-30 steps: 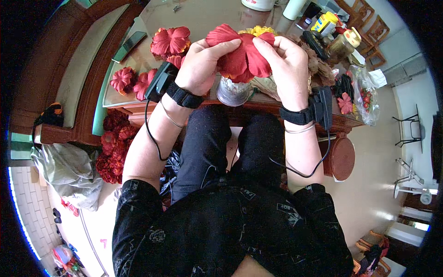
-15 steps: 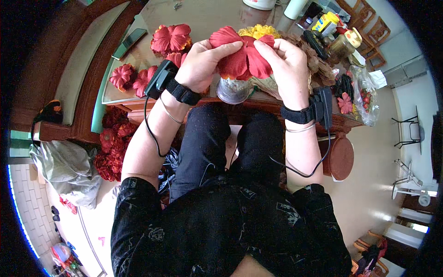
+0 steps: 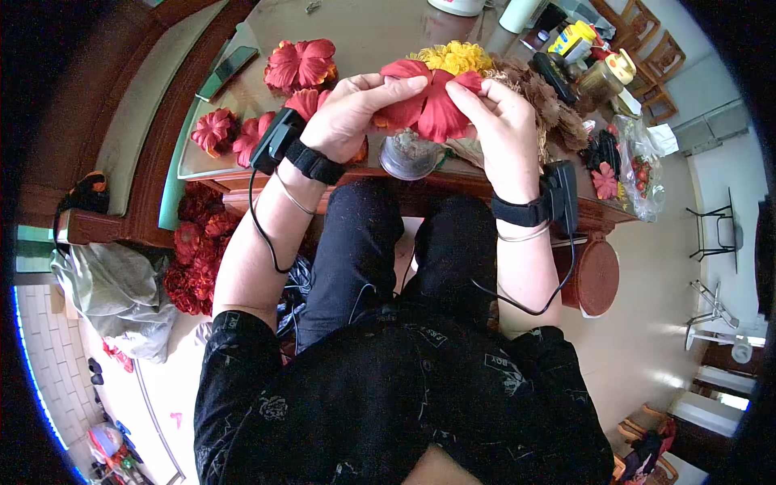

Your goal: Assembling decorative flowers using colored fabric or paper components.

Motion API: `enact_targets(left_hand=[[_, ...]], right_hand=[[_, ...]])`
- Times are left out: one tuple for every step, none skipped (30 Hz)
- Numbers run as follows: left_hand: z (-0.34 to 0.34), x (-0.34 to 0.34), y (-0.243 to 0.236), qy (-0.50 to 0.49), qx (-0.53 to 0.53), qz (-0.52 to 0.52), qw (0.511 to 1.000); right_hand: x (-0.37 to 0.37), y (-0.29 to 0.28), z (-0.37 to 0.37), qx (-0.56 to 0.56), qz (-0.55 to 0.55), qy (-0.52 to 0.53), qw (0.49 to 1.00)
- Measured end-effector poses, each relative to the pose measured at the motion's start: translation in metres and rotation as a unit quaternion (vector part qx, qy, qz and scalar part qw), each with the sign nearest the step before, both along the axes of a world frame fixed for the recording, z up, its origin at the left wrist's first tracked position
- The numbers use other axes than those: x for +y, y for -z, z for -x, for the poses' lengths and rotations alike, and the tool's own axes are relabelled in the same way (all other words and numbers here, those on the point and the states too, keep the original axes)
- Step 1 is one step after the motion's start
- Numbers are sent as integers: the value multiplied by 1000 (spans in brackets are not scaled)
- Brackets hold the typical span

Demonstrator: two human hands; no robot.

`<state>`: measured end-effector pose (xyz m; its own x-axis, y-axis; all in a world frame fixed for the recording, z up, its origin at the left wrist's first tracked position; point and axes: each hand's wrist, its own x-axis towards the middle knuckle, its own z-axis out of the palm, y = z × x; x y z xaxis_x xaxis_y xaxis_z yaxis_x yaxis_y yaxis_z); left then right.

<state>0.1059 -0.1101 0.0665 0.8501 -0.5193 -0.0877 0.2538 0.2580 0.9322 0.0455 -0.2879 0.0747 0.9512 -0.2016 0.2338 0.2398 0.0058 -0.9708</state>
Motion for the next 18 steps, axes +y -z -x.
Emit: enact_targets(left_hand=[[-1, 1, 2, 7, -1, 5, 1000], [-4, 2, 7, 14, -3, 10, 1000], [-6, 2, 10, 21, -4, 14, 1000], [-7, 3, 11, 22, -4, 28, 999], [-8, 3, 12, 23, -4, 42, 999], [-9, 3, 12, 26, -4, 56, 998], [-10, 2, 13, 23, -1, 63, 998], [-11, 2, 13, 20, 3, 70, 997], [-12, 2, 13, 18, 6, 77, 997], [-12, 1, 12, 18, 6, 74, 997], [-11, 0, 11, 19, 7, 70, 997], [-11, 0, 10, 18, 7, 66, 998], [-11, 0, 10, 18, 6, 63, 998], [-12, 0, 10, 18, 6, 60, 998], [-12, 1, 10, 19, 4, 58, 998], [-13, 0, 10, 19, -3, 56, 998], [-13, 0, 11, 20, -10, 54, 998], [-14, 1, 12, 20, -16, 53, 998]], right_hand=[[0, 0, 1, -2, 2, 0, 1000], [0, 1, 2, -5, 4, 0, 1000], [1, 2, 2, -7, 5, 0, 1000], [0, 4, 2, -5, 9, -3, 1000], [-1, 6, 1, -3, 12, -6, 1000], [-3, 7, 1, 0, 17, -7, 1000], [-3, 6, 2, 14, 8, -18, 1000], [-3, 4, 3, 28, 0, -29, 999], [-3, 3, 4, 42, -9, -40, 998], [-7, 5, 2, 45, -3, -39, 998], [-14, 8, -2, 48, 4, -38, 998], [-15, 6, -4, 51, 10, -37, 998], [-14, 4, -3, 56, 7, -34, 998], [-13, 0, -3, 61, 4, -30, 998], [-10, -4, -2, 65, 1, -27, 998], [-9, -2, -3, 47, -1, -30, 998], [-9, 2, -5, 29, -3, -34, 999], [-8, 3, -6, 12, -5, -39, 999]])
